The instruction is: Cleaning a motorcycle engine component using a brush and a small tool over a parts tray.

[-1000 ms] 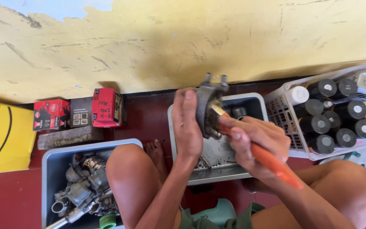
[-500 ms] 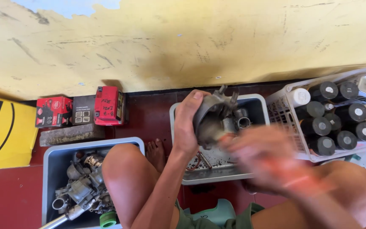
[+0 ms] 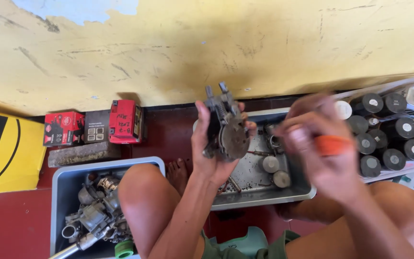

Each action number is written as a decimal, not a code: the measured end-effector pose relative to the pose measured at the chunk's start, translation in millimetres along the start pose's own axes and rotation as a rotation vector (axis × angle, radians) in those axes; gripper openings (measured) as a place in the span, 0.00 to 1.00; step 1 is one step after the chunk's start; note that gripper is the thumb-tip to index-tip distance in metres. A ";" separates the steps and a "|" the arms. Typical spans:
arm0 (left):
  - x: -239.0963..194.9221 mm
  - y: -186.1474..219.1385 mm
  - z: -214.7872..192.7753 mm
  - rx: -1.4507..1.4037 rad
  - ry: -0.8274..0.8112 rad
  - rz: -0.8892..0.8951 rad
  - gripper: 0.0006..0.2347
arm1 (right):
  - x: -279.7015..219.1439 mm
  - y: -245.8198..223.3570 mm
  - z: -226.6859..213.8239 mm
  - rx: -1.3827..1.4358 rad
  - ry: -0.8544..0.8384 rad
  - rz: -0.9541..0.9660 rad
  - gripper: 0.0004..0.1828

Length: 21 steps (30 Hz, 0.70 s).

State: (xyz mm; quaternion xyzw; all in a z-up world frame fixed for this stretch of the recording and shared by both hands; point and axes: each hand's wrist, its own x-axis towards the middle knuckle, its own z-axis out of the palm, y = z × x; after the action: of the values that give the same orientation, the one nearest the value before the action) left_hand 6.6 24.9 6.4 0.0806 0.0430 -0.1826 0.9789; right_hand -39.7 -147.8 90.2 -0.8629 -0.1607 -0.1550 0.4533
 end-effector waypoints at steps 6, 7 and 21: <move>-7.5 5.4 15.4 0.091 -0.036 -0.093 0.28 | -17.0 16.0 42.8 -0.108 -0.141 -0.095 0.47; -7.0 4.6 13.4 0.092 -0.037 -0.091 0.28 | -18.9 14.0 45.5 -0.108 -0.141 -0.098 0.47; -10.3 -4.5 29.9 -0.166 -0.286 -0.059 0.31 | -21.6 6.4 74.6 -0.419 0.218 -0.283 0.36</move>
State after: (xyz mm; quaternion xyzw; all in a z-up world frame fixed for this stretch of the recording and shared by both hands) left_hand -3.0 19.2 36.4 -0.0284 -0.0794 -0.2164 0.9726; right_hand -47.4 -92.2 36.2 -0.8850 -0.1946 -0.3385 0.2536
